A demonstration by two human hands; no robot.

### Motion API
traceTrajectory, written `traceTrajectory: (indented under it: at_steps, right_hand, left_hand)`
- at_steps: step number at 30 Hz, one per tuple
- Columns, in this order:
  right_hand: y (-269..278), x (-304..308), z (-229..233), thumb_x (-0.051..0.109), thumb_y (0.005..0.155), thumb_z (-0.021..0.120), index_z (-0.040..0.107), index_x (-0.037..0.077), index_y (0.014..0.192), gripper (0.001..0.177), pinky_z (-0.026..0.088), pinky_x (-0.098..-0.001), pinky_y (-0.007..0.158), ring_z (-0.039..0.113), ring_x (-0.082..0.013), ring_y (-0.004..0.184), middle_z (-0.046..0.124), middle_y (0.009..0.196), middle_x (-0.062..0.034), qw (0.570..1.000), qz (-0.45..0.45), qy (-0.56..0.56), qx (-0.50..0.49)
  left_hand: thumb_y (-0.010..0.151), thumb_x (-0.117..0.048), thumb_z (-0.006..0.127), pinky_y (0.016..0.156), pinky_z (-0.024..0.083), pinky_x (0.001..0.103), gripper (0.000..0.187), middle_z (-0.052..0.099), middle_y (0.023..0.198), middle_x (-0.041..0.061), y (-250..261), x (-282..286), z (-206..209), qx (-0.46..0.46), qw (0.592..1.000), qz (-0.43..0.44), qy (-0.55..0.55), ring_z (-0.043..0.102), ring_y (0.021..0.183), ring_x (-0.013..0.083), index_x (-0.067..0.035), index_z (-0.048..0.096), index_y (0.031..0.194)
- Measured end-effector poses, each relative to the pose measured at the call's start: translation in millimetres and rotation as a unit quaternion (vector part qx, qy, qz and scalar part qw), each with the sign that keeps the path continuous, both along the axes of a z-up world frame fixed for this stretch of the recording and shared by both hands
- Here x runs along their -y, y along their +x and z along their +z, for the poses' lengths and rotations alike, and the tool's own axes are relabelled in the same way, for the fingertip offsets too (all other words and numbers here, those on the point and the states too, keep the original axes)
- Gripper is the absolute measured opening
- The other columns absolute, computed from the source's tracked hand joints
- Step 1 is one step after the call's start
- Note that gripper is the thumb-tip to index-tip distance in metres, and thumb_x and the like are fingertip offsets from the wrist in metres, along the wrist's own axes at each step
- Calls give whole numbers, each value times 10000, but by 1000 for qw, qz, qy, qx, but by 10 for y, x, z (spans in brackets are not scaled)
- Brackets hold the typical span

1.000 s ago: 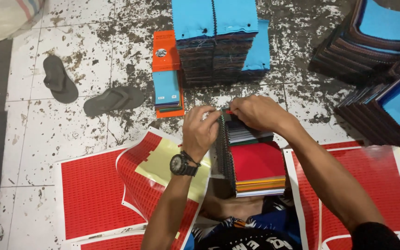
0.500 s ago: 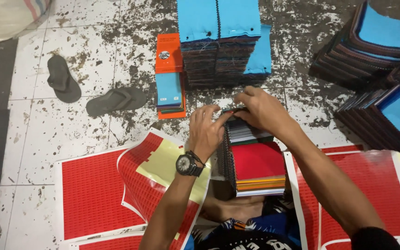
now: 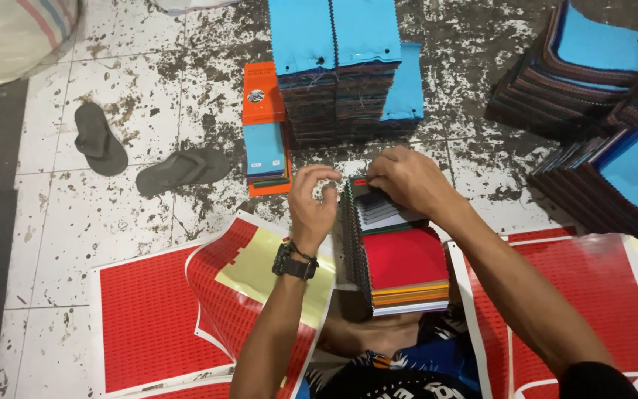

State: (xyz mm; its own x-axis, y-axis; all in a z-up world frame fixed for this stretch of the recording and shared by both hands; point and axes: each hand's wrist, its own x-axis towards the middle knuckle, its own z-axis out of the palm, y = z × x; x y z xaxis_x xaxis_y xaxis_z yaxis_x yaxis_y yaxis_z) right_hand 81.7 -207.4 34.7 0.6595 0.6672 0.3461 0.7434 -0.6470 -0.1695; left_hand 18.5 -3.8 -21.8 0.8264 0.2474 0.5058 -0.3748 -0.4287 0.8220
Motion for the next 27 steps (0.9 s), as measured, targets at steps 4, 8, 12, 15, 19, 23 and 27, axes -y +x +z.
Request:
traceTrajectory:
  at_steps: [4,8,12,15,19,23,27]
  right_hand:
    - [20,60,-78,255,823,831,758,190,817,98,563,-314,685,697,-188,790,700,811,-1,999,-8,-24,33]
    - [18,88,-112,266,934,722,671,175,738,222,519,-288,630,630,-161,742,628,805,24,996,35,0,81]
    - [-95,155,116,199,858,748,677,122,827,109,567,-344,655,665,-237,773,637,796,-39,995,79,-16,-66]
    - [-246,63,747,164,817,780,754,48,898,145,618,-388,694,735,-305,753,732,771,-142,937,70,45,-340]
    - [-189,30,767,154,887,735,755,5,1030,207,593,-474,667,738,-374,758,758,836,-215,912,89,132,-378]
    - [-182,46,617,176,899,736,780,53,1035,188,575,-413,608,706,-267,681,772,818,-161,876,96,181,-437]
    - [-146,63,494,183,905,751,792,58,970,147,561,-353,556,675,-206,612,756,738,-106,867,83,191,-454]
  left_hand:
    - [768,56,531,874,547,428,320,663,963,27,-36,-6,93,-9,1000,3,-9,702,988,283,-160,728,898]
    - [782,69,532,864,559,419,302,679,956,53,-39,36,150,-29,998,-5,-55,700,971,281,-136,724,892]
    - [930,-49,503,843,534,391,236,658,991,110,-1,65,259,-84,982,-65,-159,633,910,226,-92,693,1062]
    - [996,-226,411,1054,401,431,388,599,1191,187,122,121,237,-92,943,-180,-263,549,1180,292,-39,611,1271]
    - [1023,-262,323,1181,283,489,479,574,1262,224,289,326,354,-38,927,-251,-276,478,1316,350,7,556,1344]
    - [1062,-333,255,1190,258,463,520,588,1283,188,373,466,368,-43,924,-279,-260,473,1320,310,-48,559,1372]
    - [1070,-385,250,1168,294,465,531,609,1261,175,412,485,341,-67,935,-253,-241,510,1280,305,-87,589,1350]
